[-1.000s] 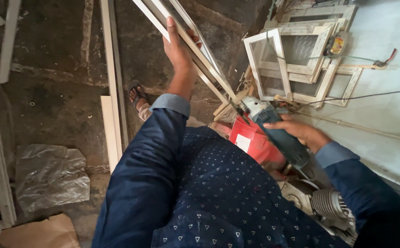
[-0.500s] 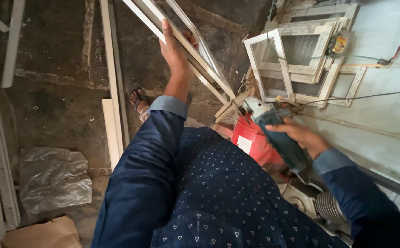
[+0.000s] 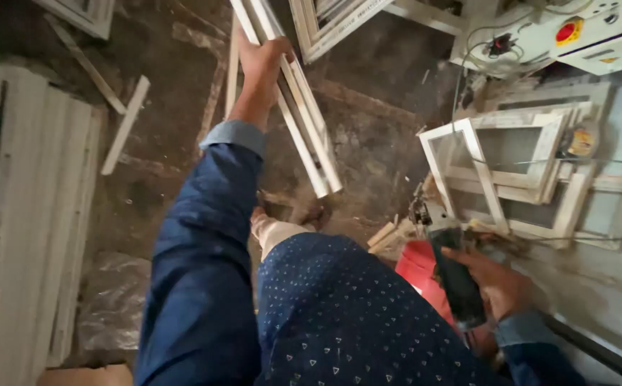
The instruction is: The person picks up white uPVC window frame profiles from a pile on the workshop floor and uses an angle grinder to grind and smooth the cut edges of the frames, working on one frame at a time and setting finished frames aside.
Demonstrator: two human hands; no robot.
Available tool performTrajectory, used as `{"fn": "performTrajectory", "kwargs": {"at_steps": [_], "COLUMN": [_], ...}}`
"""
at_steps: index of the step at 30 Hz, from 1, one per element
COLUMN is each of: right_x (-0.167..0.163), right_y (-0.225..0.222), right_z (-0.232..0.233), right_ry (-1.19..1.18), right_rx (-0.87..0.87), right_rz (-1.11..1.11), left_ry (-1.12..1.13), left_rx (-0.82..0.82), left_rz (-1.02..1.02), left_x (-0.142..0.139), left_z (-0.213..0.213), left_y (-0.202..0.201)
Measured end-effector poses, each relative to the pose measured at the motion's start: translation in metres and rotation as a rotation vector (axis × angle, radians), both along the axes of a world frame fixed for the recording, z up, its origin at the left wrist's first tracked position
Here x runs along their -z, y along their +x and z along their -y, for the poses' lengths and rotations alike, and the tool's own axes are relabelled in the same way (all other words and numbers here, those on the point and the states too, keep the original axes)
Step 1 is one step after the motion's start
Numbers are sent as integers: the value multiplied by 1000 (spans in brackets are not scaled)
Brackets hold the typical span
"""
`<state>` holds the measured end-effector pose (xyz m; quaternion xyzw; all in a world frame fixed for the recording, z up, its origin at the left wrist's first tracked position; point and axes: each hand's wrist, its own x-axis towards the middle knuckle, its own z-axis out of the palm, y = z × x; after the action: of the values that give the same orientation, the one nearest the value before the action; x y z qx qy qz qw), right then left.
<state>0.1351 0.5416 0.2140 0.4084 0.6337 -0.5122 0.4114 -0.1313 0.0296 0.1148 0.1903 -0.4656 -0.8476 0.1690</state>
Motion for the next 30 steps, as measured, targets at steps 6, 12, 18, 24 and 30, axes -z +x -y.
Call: {"fn": "performTrajectory", "kwargs": {"at_steps": [6, 12, 18, 24, 30], "right_x": [41, 49, 82, 118, 119], "right_y": [5, 29, 23, 39, 25], "right_z": [-44, -81, -84, -89, -74], "right_ry": [-112, -463, -258, -289, -279], "right_rx": [92, 3, 288, 313, 268], "right_rz": [-96, -545, -271, -462, -719], "left_ry": [-830, -1714, -2154, -2233, -2152], "left_rx": [440, 964, 1264, 1376, 1091], "left_rz": [116, 274, 104, -117, -272], "left_x": [-69, -127, -141, -112, -103], "left_z": [-48, -110, -149, -166, -168], "left_y": [4, 17, -7, -25, -24]}}
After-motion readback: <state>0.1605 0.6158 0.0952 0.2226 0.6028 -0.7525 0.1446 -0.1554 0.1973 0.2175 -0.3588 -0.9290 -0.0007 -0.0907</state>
